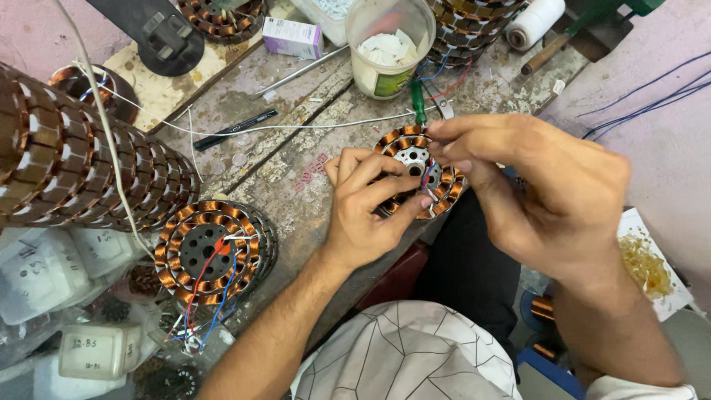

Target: The person connects wires to an electric motor stator by hand and using scissors. They strip insulation from the wire ends, twist them onto the stator's copper coils, and tuck the completed connections into the stator slots.

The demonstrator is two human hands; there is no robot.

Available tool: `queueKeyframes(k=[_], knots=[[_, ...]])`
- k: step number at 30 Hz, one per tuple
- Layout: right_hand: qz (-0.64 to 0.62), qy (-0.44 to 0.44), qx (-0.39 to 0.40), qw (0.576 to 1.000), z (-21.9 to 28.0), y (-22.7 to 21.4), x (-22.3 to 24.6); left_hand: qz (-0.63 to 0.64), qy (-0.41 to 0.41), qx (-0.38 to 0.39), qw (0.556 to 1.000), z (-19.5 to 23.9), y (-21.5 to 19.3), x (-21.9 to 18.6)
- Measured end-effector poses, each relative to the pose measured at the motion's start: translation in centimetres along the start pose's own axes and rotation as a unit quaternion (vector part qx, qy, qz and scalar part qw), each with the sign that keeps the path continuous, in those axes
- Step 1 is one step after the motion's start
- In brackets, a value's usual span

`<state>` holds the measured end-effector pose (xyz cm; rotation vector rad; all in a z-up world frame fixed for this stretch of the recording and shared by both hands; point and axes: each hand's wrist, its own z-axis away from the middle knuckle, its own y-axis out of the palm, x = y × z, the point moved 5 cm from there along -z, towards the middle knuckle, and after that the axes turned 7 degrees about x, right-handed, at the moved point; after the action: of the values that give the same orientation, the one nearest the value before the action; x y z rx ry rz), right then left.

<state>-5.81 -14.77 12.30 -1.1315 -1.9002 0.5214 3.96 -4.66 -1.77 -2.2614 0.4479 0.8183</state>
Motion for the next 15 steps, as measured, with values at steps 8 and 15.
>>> queueKeyframes(k=[8,15], knots=[[-0.381,0.145,-0.002,0.913,5.5,-0.2,-4.0,0.032,-0.008,0.035,0.999,0.0,0.1,0.7],[-0.452,0.201,-0.029,0.868,10.2,1.2,-6.8,0.053,0.007,0.055,0.997,-0.2,0.2,1.4]])
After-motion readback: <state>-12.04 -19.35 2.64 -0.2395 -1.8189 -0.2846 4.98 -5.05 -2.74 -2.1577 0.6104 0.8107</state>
